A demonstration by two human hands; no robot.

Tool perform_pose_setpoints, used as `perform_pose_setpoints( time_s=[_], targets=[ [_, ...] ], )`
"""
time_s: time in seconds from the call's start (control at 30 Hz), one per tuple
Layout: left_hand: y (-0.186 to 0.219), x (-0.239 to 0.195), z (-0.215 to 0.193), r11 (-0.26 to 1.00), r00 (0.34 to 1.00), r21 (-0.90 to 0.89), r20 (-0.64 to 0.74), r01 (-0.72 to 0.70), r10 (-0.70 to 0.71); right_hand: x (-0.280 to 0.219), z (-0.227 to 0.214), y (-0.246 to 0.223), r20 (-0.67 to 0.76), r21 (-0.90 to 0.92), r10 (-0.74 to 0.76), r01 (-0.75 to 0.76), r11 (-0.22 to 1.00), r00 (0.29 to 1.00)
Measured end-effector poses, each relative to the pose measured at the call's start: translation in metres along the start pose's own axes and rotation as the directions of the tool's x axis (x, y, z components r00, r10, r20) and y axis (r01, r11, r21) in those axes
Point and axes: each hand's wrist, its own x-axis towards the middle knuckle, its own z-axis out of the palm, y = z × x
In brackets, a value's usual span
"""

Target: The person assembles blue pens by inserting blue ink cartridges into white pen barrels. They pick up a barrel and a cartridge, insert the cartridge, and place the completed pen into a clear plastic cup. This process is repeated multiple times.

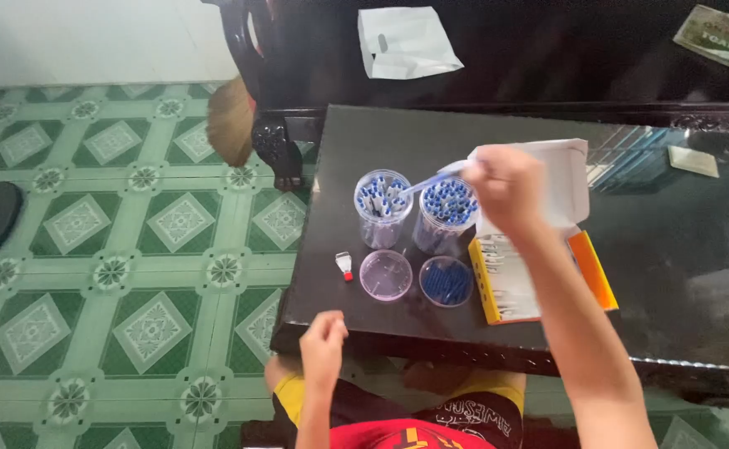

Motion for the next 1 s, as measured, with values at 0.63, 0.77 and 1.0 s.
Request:
perform_pose_setpoints(
  time_s=[0.63,0.77,1.0],
  targets=[
    [-0.038,0.026,0.056,0.732,0.807,0.360,0.125,-0.578,0.577,-0.146,0.048,0.092,-0.098,-0.017,0.266,-0.269,0.963,0.959],
    [-0.018,0.097,0.121,0.359,0.622,0.584,0.345,-0.729,0.702,-0.246,0.060,0.175,0.191,-0.554,0.582,-0.403,0.729,0.791],
    [-0.003,0.147,0.162,0.089,0.645,0.660,0.682,-0.746,0.345,-0.280,0.070,0.185,0.411,-0.696,0.700,-0.294,0.655,0.584]
  ],
)
